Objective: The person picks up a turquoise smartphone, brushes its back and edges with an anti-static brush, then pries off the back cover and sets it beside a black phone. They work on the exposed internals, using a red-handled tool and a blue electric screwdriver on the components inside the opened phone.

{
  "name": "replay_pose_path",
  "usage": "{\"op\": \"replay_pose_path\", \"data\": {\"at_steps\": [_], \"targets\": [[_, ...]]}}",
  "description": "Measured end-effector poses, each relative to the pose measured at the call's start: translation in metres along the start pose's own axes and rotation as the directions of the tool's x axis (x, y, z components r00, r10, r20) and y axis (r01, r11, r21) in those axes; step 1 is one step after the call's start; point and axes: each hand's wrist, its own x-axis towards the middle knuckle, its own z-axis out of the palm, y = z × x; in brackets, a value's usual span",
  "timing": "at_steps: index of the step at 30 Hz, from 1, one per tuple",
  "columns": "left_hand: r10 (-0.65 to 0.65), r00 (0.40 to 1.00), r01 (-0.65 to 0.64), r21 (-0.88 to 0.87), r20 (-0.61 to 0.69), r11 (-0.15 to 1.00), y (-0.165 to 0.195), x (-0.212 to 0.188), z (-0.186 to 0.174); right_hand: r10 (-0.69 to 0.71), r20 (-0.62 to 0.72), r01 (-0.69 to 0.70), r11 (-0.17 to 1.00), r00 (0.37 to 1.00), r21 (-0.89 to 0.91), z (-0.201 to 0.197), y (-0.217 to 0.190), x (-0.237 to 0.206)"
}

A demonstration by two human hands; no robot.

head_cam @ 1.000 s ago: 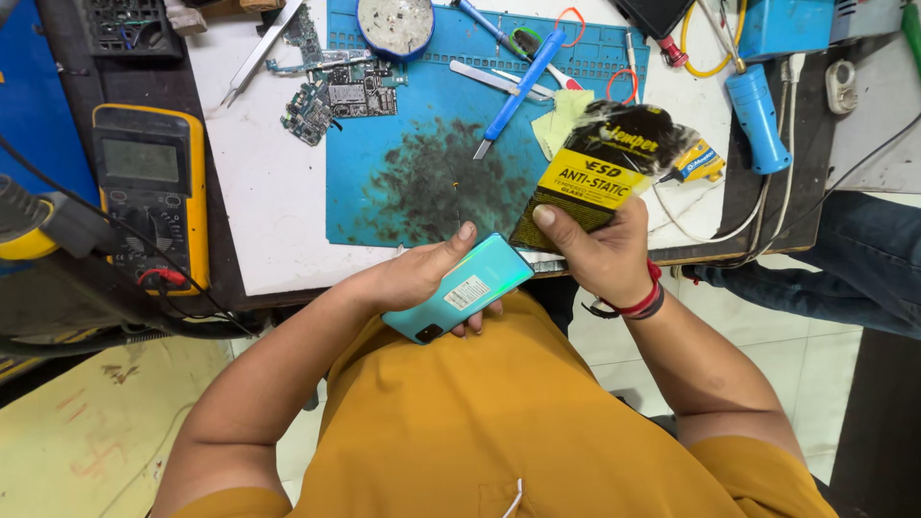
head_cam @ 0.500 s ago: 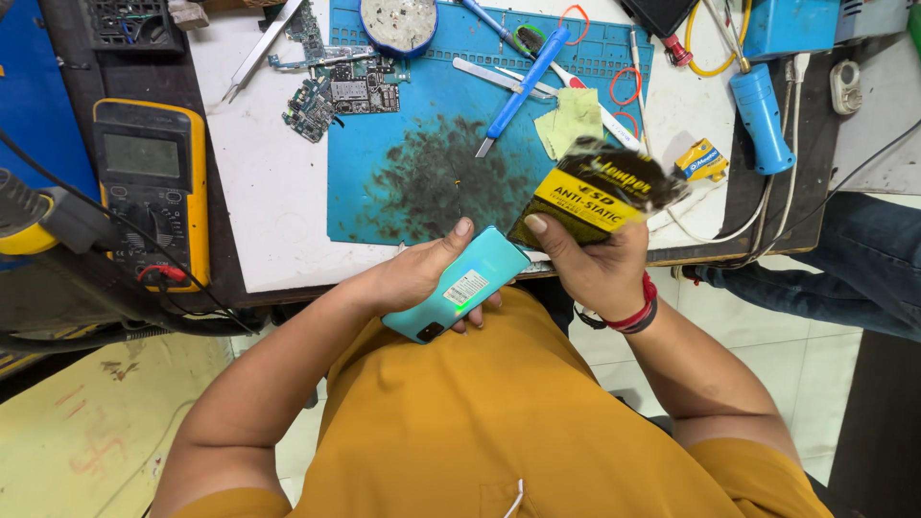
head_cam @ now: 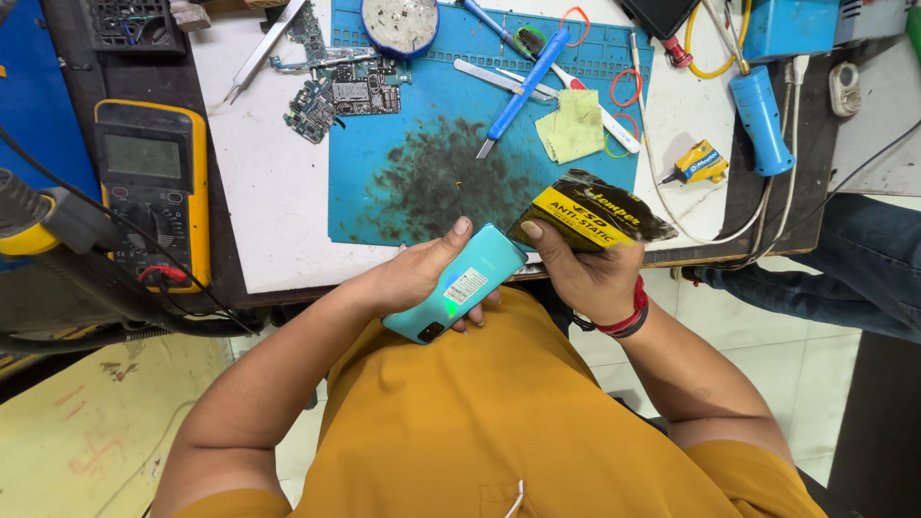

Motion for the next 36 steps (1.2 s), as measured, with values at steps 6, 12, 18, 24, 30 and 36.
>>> {"op": "replay_pose_path", "data": {"at_steps": [6, 12, 18, 24, 30, 36], "targets": [[0.006, 1.000, -0.006, -0.002, -0.005, 1.000, -0.0018, -0.0004, -0.0024, -0.022, 0.008, 0.023, 0.999, 1.000, -0.040, 0.0025, 0.0008, 0.0012], [0.004, 1.000, -0.004, -0.009, -0.003, 1.000, -0.0044, 0.0018, -0.0044, -0.024, -0.018, 0.024, 0.999, 1.000, -0.048, 0.0028, 0.0010, 0.0000], [0.017, 1.000, -0.017, 0.012, -0.011, 1.000, -0.0049, 0.0016, -0.0050, -0.041, -0.025, 0.039, 0.997, 0.999, -0.068, 0.0058, -0.0026, 0.0037], [-0.006, 1.000, 0.006, -0.014, -0.025, 1.000, -0.0015, 0.0005, -0.0034, -0.090, 0.050, 0.100, 0.958, 0.995, -0.267, 0.0058, -0.0065, 0.0054], [0.003, 0.999, -0.001, 0.026, -0.047, 1.000, -0.0015, 0.0001, -0.0025, -0.056, 0.058, 0.071, 0.952, 0.997, -0.299, 0.0093, 0.0009, 0.0011], [0.021, 0.998, -0.014, 0.102, -0.066, 0.995, -0.0055, 0.0003, -0.0008, -0.163, 0.147, 0.209, 0.892, 0.976, -0.401, 0.0055, -0.0009, 0.0000]]}}
